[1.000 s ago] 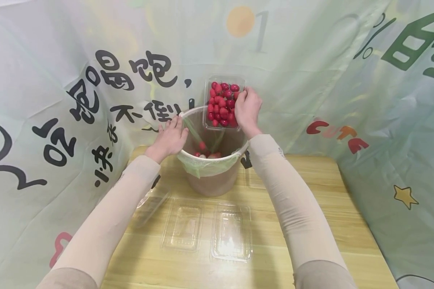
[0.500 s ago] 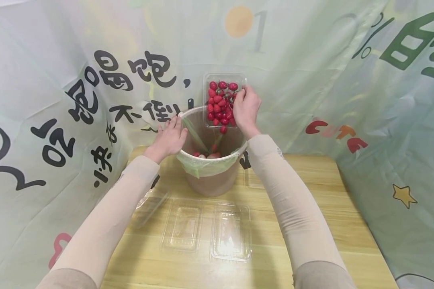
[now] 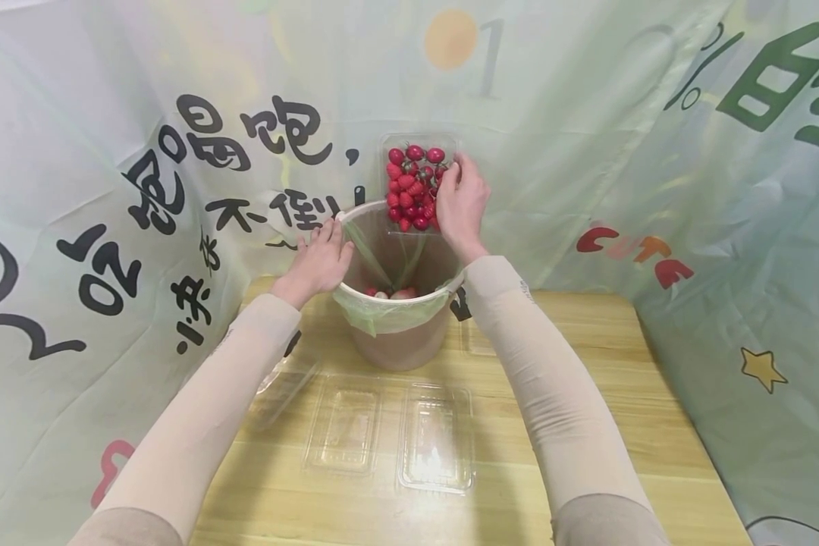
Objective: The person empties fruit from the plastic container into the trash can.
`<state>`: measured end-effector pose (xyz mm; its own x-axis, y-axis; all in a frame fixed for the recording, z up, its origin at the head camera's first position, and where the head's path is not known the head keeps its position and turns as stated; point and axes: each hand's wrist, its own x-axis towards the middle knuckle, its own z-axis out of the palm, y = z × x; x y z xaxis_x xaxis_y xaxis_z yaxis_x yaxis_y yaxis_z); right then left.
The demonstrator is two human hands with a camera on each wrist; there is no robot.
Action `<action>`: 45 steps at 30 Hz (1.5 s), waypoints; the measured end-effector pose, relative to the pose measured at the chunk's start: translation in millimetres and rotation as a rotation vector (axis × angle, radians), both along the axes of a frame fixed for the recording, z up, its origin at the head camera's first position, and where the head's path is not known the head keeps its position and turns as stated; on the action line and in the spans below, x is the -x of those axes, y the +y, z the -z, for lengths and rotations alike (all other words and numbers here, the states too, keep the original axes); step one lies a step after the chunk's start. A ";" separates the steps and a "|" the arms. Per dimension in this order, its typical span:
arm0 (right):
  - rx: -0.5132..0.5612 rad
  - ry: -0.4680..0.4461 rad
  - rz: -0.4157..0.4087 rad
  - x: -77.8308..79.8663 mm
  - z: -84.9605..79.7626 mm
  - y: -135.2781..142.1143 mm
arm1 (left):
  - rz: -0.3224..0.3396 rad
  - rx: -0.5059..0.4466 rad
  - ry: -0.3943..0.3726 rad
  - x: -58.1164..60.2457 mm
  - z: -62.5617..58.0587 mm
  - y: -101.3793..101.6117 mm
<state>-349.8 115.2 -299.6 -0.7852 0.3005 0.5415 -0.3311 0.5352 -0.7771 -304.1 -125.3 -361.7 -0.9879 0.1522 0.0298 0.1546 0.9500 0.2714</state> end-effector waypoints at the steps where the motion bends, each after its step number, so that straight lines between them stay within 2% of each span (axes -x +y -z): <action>1: -0.002 0.006 -0.002 -0.4 -0.4 -0.5 | 0.000 -0.002 0.002 0.2 0.0 0.1; 25: 0.063 0.036 -0.050 -2.8 -3.9 -4.3 | 0.001 0.001 0.002 1.0 1.1 -0.5; 45: 0.074 0.068 -0.044 -4.3 -5.8 -3.4 | -0.002 -0.008 0.003 1.7 1.8 0.0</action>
